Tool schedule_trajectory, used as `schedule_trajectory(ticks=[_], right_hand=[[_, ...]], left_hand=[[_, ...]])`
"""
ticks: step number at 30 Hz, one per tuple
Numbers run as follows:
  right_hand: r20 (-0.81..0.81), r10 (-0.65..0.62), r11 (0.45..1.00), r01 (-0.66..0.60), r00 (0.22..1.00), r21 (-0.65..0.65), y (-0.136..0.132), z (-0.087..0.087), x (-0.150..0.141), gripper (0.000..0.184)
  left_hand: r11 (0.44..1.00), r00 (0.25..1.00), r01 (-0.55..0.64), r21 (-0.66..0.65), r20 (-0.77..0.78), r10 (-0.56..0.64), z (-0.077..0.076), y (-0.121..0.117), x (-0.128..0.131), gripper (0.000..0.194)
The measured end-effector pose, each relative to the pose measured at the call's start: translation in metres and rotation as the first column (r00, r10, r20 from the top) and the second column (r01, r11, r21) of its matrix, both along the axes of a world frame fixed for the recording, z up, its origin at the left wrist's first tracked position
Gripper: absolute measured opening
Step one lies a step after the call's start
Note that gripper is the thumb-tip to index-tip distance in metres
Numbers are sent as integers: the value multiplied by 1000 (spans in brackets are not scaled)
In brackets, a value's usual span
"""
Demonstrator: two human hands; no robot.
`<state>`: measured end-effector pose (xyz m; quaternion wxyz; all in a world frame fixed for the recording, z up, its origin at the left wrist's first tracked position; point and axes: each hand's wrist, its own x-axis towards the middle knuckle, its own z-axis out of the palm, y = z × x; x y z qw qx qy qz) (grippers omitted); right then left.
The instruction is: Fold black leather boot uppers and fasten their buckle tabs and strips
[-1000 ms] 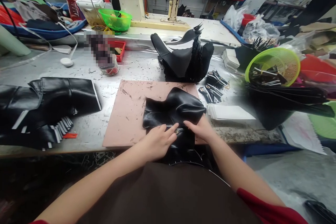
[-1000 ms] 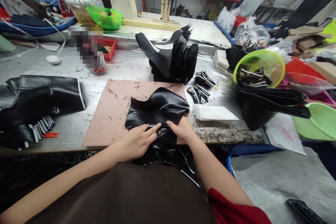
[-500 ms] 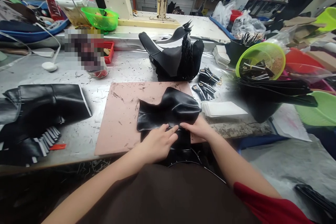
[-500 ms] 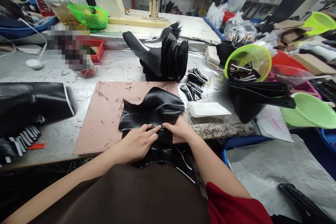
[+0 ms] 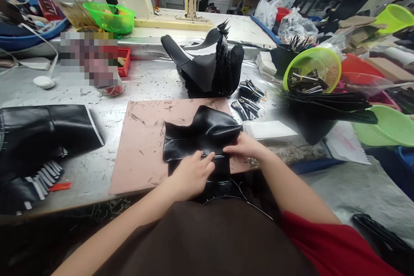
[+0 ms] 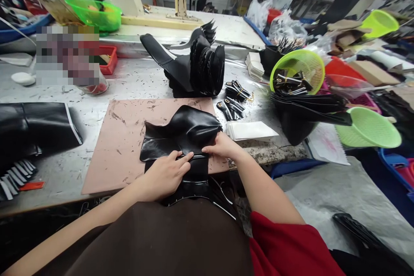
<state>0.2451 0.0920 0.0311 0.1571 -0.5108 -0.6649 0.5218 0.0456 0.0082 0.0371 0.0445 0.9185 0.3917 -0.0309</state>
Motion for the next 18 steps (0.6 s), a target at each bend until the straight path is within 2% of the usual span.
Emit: schedule_trajectory(ticks=[3, 6, 9, 11, 13, 14, 16, 18], right_hand=[[93, 19, 992, -30, 995, 119, 2, -4, 1, 19], [303, -1, 978, -62, 953, 197, 6, -7, 4, 20], [502, -87, 960, -62, 861, 273, 4, -10, 10, 35], [481, -210, 915, -2, 851, 403, -5, -14, 15, 38], [327, -346, 786, 81, 879, 613, -21, -20, 18, 30], [247, -351, 703, 80, 903, 707, -31, -23, 18, 26], [181, -207, 549, -39, 961, 835, -49, -28, 15, 20], [240, -12, 443, -210, 971, 871, -61, -31, 10, 23]], left_hand=[[1000, 1000, 2, 7, -5, -2, 1, 0, 0, 27], [999, 1000, 24, 24, -11, -24, 3, 0, 1, 27], [997, 997, 65, 30, -48, -63, 5, 2, 3, 28], [996, 993, 85, 28, -80, -83, 6, 4, 5, 28], [995, 992, 92, 27, -95, -89, 6, 6, 8, 28], [995, 991, 92, 26, -95, -89, 5, 6, 8, 28], [996, 993, 86, 24, -84, -84, 5, 6, 9, 29], [998, 996, 65, 19, -63, -64, 5, 5, 9, 30]])
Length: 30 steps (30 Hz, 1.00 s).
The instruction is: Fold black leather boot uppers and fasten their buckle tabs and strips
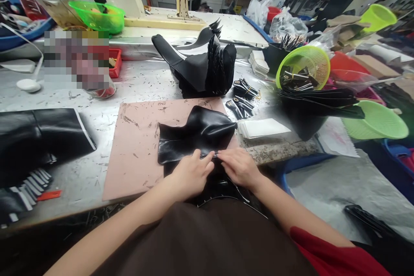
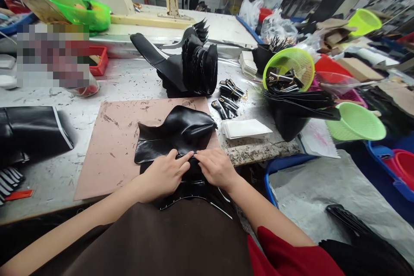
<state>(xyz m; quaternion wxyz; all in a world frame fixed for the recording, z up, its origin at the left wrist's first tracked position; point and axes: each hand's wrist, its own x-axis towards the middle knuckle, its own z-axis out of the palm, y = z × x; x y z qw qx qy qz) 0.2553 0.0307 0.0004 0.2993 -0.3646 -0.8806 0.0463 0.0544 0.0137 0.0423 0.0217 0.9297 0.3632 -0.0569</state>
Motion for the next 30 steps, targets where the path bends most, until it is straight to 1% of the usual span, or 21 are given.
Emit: schedule_trajectory(ticks=[1, 2, 4, 6, 8, 11, 13, 15, 16, 17, 19, 20, 21, 22, 23, 24, 25, 26, 27, 28, 30], right_hand=[[32, 55, 998, -55, 998, 23, -4, -1, -2, 27], [53, 72, 996, -74, 996, 40, -6, -1, -3, 31], [71, 61, 997, -64, 996, 48, -7, 0, -4, 35], [69, 43, 999, -43, 997, 7, -6, 1, -4, 35], [43, 13, 998, -10, 999, -67, -6, 3, -5, 33], [0, -18, 990, 18, 1000, -142, -7, 6, -5, 32], [-14, -3, 986, 0, 1000, -168, -6, 8, 1, 31], [-40, 4, 980, -11, 999, -198, 3, 10, 15, 30], [-56, -25, 978, 13, 998, -210, 11, 12, 26, 30], [-63, -80, 973, 65, 995, -220, 21, 14, 38, 30], [-12, -249, 941, 239, 968, -238, 46, 19, 64, 32], [73, -320, 913, 328, 945, -243, 59, 21, 77, 34], [188, -365, 882, 403, 912, -244, 72, 23, 88, 37], [312, -374, 856, 455, 873, -246, 84, 24, 96, 39], [423, -345, 842, 475, 838, -255, 94, 25, 103, 40], [497, -306, 837, 478, 812, -265, 101, 24, 107, 38], [528, -274, 842, 466, 804, -273, 107, 23, 110, 35], [540, -247, 850, 447, 805, -277, 110, 22, 113, 31], [536, -236, 859, 432, 811, -275, 112, 20, 114, 27], [526, -236, 867, 421, 817, -265, 112, 18, 115, 24], [515, -251, 883, 412, 819, -226, 110, 16, 117, 20]], left_hand=[[1000, 1000, -13, -8, 13, 13, -1, 0, -1, 30], [999, 999, -29, -15, 32, 29, -2, -1, -3, 29], [998, 994, -59, -24, 88, 61, -7, -2, -8, 29], [996, 982, -87, -32, 164, 91, -15, -4, -16, 31], [988, 962, -146, -53, 223, 155, -22, -10, -28, 35], [946, 922, -301, -124, 217, 321, -22, -23, -52, 40], [881, 880, -419, -221, 142, 454, -11, -30, -70, 37], [783, 814, -543, -303, 38, 579, 5, -30, -84, 32], [744, 775, -598, -298, 20, 632, 13, -26, -87, 31], [727, 743, -637, -259, 48, 668, 20, -20, -88, 30], [744, 714, -661, -102, 222, 664, 29, -1, -83, 33], [773, 727, -633, -35, 317, 610, 31, 10, -76, 41], [796, 744, -605, -9, 350, 569, 32, 22, -69, 49], [802, 748, -597, -27, 343, 568, 32, 33, -62, 56], [796, 744, -599, -88, 306, 594, 32, 42, -55, 54], [796, 755, -582, -165, 253, 604, 33, 51, -50, 44], [804, 769, -567, -177, 234, 595, 37, 57, -47, 32], [807, 775, -562, -180, 225, 590, 43, 62, -46, 25], [816, 782, -556, -157, 233, 578, 52, 64, -47, 21], [822, 783, -562, -95, 259, 565, 64, 64, -49, 19], [801, 782, -588, 116, 335, 525, 96, 58, -55, 16]])
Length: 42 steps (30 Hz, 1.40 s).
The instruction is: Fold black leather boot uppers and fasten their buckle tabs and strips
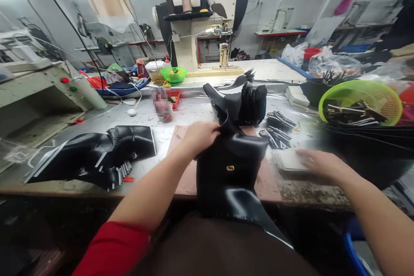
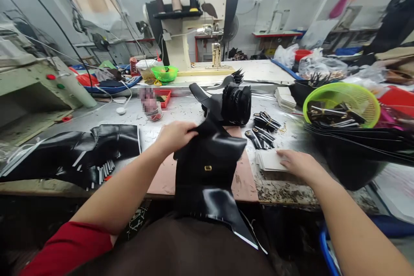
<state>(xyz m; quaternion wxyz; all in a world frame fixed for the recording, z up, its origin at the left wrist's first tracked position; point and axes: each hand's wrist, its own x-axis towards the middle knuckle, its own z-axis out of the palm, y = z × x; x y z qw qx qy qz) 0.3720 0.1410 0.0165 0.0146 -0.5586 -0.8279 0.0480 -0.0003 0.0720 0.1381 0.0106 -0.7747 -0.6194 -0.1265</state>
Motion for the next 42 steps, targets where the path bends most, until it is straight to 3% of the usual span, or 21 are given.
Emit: schedule_trajectory(ticks=[1, 3, 5, 6, 8, 11, 13, 15, 17, 19, 20, 22, 23, 25, 28, 31, 33, 36, 42], right_hand=[[6, 4, 999, -4, 1000, 34, -2, 1, 0, 17], [53, 17, 995, -22, 998, 99, -7, 6, -5, 8], [147, 41, 992, -58, 988, 108, -15, 15, -14, 7], [190, 55, 993, -74, 980, 92, -18, 19, -19, 9], [243, 89, 994, -101, 966, 37, -25, 26, -29, 10], [269, 127, 991, -111, 955, -71, -31, 33, -32, 13], [282, 115, 982, -67, 953, -177, -30, 43, -28, 15], [233, 62, 975, -9, 970, -222, -27, 63, -23, 13], [73, 24, 983, -10, 997, -181, -24, 88, -27, 7], [-144, 87, 988, -104, 986, -111, -22, 111, -45, 13], [-235, 155, 978, -183, 960, -103, -21, 120, -61, 18], [-343, 308, 906, -384, 887, -178, -20, 127, -101, 23], [-386, 376, 842, -485, 842, -237, -19, 125, -123, 24], [-443, 400, 736, -569, 803, -366, -18, 111, -161, 22], [-516, 201, 632, -513, 833, -581, -18, 75, -188, 22], [-517, 12, 574, -430, 856, -697, -23, 41, -176, 29], [-521, -51, 598, -392, 852, -699, -30, 27, -158, 30], [-573, -165, 689, -322, 803, -649, -41, 15, -136, 30], [-610, -233, 818, -186, 757, -544, -48, 3, -123, 28]], left_hand=[[990, 999, -15, 143, -47, 21, 17, -6, -2, 17], [916, 984, 35, 400, -172, 37, 45, -23, -4, 22], [831, 944, 198, 519, -329, -19, 54, -45, 1, 22], [802, 911, 291, 522, -406, -67, 50, -57, 6, 21], [769, 824, 465, 438, -531, -196, 23, -81, 19, 22], [843, 740, 522, 127, -558, -375, -40, -107, 35, 20], [834, 712, 546, -79, -480, -512, -72, -116, 39, 16], [814, 748, 537, -222, -321, -581, -81, -117, 36, 17], [829, 844, 478, -291, -111, -525, -68, -109, 29, 27], [892, 936, 352, -284, 104, -336, -44, -92, 22, 30], [932, 958, 253, -260, 205, -203, -33, -81, 19, 32], [947, 907, 151, -284, 420, -19, -19, -56, 17, 40], [931, 861, 141, -338, 506, 53, -18, -44, 18, 42], [872, 783, 141, -469, 591, 192, -25, -24, 18, 33], [820, 750, 65, -569, 570, 336, -53, -11, 13, 14], [824, 738, 3, -566, 557, 380, -83, -15, 2, 13], [831, 721, -16, -556, 569, 395, -99, -20, -3, 17], [840, 701, -8, -543, 596, 392, -113, -22, -7, 24], [849, 705, 34, -528, 615, 354, -122, -16, -9, 25]])
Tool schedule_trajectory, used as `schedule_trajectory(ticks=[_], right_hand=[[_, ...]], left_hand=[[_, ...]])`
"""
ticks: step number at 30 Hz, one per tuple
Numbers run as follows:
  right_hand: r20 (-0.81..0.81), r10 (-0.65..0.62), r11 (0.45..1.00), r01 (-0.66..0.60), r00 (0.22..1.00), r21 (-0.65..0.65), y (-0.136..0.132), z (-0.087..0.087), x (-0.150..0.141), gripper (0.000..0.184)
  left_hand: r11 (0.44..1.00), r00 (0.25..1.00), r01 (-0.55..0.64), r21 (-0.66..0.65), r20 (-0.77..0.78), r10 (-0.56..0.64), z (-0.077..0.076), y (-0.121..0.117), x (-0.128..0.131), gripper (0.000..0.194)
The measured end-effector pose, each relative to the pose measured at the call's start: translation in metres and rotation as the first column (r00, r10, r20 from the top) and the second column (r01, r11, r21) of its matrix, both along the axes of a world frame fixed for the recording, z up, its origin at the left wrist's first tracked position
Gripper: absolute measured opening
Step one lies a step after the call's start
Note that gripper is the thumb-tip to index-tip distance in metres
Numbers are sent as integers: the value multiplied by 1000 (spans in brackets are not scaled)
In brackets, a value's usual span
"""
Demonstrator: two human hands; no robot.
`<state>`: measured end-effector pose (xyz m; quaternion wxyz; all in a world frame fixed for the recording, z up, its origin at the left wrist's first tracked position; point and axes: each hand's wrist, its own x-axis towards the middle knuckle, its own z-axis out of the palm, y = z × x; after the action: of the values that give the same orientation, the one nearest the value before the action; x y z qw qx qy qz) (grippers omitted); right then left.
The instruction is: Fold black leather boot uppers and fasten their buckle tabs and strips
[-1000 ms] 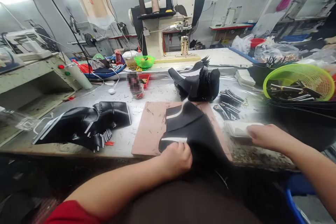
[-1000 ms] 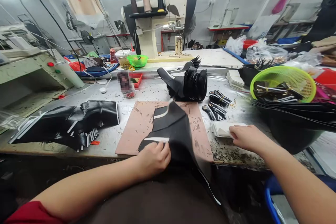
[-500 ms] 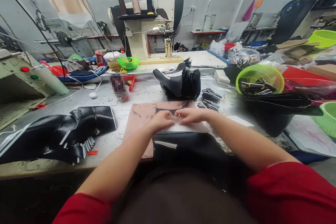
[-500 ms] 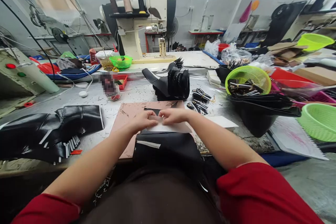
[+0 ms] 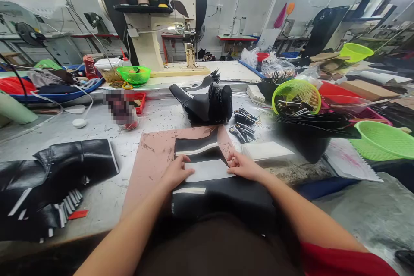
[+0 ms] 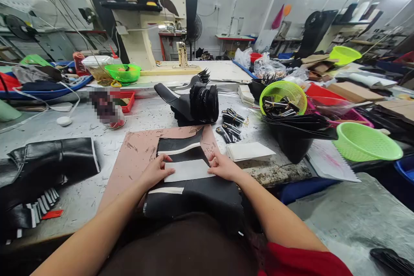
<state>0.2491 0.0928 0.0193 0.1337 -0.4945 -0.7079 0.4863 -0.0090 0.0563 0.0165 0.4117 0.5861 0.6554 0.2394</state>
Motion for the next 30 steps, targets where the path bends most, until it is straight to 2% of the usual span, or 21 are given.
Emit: schedule_trajectory(ticks=[6, 9, 12, 14, 15, 16, 18, 19, 20, 21, 23, 28, 30], right_hand=[[99, 20, 998, -25, 995, 60, 5, -5, 3, 27], [139, 52, 992, -67, 989, 104, 6, -2, 2, 25], [200, 84, 981, -116, 976, 154, 4, 5, 1, 19], [261, 147, 940, -217, 954, 264, 1, 9, -1, 16], [299, 205, 883, -308, 932, 354, -2, 10, -1, 20], [343, 277, 790, -416, 898, 451, -4, 11, -2, 26], [432, 416, 536, -600, 800, 594, -8, 10, -4, 36], [464, 465, 433, -651, 754, 623, -9, 9, -4, 38], [487, 500, 362, -684, 716, 634, -10, 7, -5, 40], [504, 518, 323, -704, 691, 632, -10, 7, -5, 41], [535, 518, 319, -731, 668, 603, -8, 7, -7, 44], [608, 487, 417, -778, 627, 470, -1, 13, -11, 56], [622, 473, 448, -778, 624, 441, -2, 14, -8, 56]], left_hand=[[999, 995, 36, 9, -92, -35, 1, 2, 1, 24], [996, 971, 85, 6, -223, -82, 7, 1, 5, 22], [975, 882, 219, 36, -435, -182, 15, -2, 9, 23], [912, 776, 389, 126, -578, -251, 19, -5, 11, 26], [847, 716, 500, 177, -635, -290, 20, -6, 11, 28], [757, 654, 616, 218, -677, -337, 20, -7, 11, 30], [560, 530, 794, 237, -720, -447, 18, -7, 9, 37], [486, 476, 845, 221, -725, -498, 16, -7, 8, 39], [442, 436, 874, 199, -723, -536, 14, -6, 7, 41], [429, 416, 885, 179, -718, -558, 12, -5, 6, 43], [447, 416, 881, 155, -705, -574, 8, -2, 4, 44], [490, 456, 858, 152, -663, -594, 6, 3, -1, 43], [525, 466, 841, 129, -667, -582, 9, -1, -8, 41]])
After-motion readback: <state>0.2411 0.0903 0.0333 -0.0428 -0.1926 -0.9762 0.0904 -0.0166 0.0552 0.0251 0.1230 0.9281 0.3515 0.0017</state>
